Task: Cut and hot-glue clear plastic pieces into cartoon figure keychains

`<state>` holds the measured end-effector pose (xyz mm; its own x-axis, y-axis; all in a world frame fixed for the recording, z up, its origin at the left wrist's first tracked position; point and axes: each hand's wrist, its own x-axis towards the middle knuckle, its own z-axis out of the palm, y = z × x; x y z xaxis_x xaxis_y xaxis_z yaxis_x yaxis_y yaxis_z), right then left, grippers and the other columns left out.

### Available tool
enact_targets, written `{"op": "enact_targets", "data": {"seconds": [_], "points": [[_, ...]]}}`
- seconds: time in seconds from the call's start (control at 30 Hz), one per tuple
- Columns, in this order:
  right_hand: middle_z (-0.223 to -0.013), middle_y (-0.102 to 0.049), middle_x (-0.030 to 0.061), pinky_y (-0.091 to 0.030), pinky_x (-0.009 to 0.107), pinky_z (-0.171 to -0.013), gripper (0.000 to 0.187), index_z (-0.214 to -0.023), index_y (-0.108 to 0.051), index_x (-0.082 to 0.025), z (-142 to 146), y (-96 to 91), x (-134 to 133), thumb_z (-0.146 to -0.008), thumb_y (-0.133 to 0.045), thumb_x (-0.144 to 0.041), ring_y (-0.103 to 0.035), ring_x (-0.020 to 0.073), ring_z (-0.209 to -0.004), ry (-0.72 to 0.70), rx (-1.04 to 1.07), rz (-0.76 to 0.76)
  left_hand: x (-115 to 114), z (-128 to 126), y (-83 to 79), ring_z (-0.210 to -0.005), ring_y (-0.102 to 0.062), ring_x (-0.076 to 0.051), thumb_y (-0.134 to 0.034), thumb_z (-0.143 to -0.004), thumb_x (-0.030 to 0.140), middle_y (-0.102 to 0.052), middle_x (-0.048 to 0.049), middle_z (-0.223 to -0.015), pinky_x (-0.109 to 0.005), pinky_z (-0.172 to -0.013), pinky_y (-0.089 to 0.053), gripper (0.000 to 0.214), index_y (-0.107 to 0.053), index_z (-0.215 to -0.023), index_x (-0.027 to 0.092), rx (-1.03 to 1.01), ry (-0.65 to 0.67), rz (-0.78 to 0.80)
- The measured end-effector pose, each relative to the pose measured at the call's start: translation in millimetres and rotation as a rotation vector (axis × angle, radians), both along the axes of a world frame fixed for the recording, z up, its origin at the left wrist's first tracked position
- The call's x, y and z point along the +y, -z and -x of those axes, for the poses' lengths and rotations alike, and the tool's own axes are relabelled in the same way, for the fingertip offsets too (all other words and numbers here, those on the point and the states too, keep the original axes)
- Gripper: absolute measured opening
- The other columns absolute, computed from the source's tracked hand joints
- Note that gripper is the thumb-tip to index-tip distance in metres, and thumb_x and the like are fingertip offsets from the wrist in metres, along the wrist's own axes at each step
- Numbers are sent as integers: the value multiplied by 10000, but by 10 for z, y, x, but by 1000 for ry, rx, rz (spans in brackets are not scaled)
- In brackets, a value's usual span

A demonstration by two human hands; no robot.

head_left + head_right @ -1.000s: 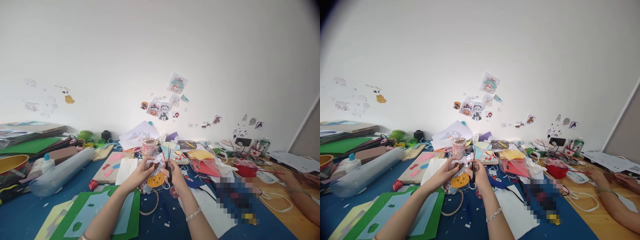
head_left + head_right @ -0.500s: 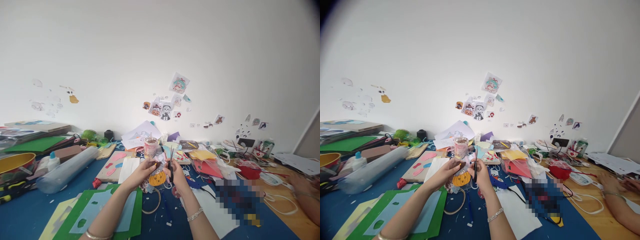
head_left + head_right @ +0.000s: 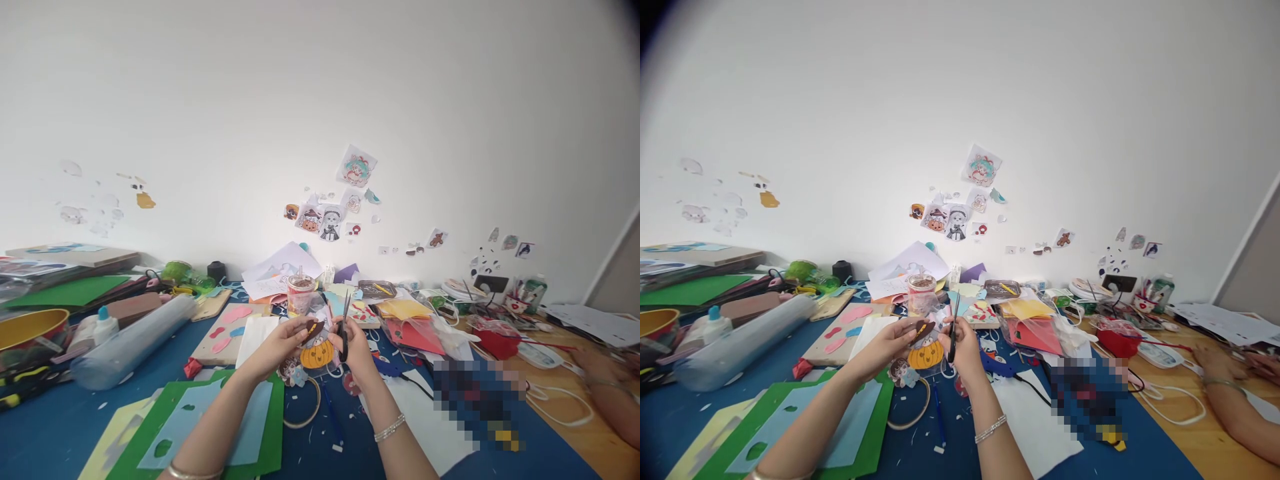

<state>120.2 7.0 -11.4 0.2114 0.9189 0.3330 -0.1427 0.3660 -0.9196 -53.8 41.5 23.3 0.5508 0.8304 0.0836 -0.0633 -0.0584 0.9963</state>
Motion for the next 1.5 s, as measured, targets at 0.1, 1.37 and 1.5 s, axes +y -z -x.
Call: {"op": "enact_targets", "data": {"seconds": [0.1,1.37,1.5], "points": [[-735,-553,-28,-392,216,-498,324,-889,-521,-211,7,4,6,-627,-709,-248,-521,125,-617,-1,3,1,43,8,42,-1058,-552,-260,-643,-698,476,-615,-86,-1166,-257,-689,-474,523,-580,-1134,194,0,52,-72],[-672,-579,-21,-431,257,-599,320,-828,-556,-199,88,105,111,-589,-714,-342,-546,153,-631,207,33,0,94,-93,154,-975,-583,-225,-598,-749,450,-606,-77,-1147,-248,-629,-496,325,-613,-959,202,-170,-11,-91],[-621,-551,-40,-408,247,-563,322,-821,-552,-196,84,133,112,-576,-723,-317,-517,143,-588,188,-14,73,93,-112,160,-937,-599,-216,-581,-739,505,-622,-87,-1111,-234,-561,-494,475,-524,-1119,226,-221,-38,5]]}}
